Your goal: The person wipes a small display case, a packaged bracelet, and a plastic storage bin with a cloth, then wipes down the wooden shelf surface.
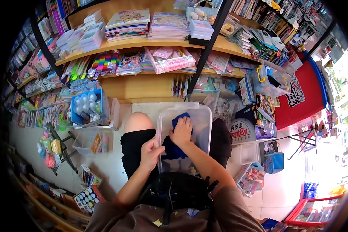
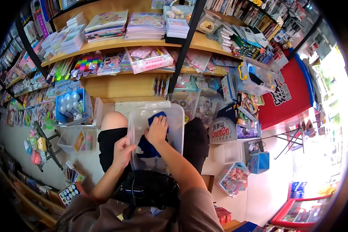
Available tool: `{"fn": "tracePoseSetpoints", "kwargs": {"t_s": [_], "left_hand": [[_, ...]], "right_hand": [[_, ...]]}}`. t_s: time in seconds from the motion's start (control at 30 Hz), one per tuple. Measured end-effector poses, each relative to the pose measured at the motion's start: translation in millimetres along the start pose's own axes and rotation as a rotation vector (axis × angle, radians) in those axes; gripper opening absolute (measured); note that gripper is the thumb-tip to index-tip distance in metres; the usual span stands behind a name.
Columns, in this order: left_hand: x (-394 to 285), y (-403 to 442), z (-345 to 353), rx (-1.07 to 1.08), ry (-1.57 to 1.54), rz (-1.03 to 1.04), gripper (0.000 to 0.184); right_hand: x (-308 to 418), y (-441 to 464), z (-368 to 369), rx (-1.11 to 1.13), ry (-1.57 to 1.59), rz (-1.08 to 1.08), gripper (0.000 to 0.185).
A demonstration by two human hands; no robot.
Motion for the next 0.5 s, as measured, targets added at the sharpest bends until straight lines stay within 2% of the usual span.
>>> {"fn": "tracePoseSetpoints", "kwargs": {"t_s": [0.1, 0.2, 0.27, 0.33, 0.4, 0.5], "left_hand": [[-0.7, -2.5, 0.3, -0.003, -0.044, 0.030, 0.029], [1.4, -2.6, -0.5, 0.001, -0.048, 0.025, 0.030], [0.0, -2.8, -3.2, -0.014, -0.035, 0.013, 0.030], [-1.8, -1.2, 0.8, -0.029, -0.015, 0.027, 0.030], [-3.2, -2.0, 2.2, -0.043, -0.031, 0.016, 0.029], [1.6, -2.8, -4.3, -0.056, -0.054, 0.044, 0.029]], "right_hand": [[9.7, -39.5, 6.3, 0.101, 0.034, -0.101, 0.055], [8.1, -43.3, 15.3, 0.107, 0.127, -0.093, 0.060], [8.6, -16.1, 4.6, -0.065, 0.057, -0.035, 0.063], [2.1, 16.4, 1.1, -0.070, 0.171, 0.007, 0.065], [10.4, 24.4, 1.9, -0.099, 0.149, -0.014, 0.068], [8.6, -1.2, 2.0, 0.041, 0.199, -0.128, 0.071]]}}
Point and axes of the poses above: each hand's wrist, its own y-axis towards the middle knuckle, its own z-axis out of the palm, x = y × z, the point moved 3 cm from there along y, towards the middle knuckle, and after that the axes turned 15 degrees about -y, right-handed, at the moved point
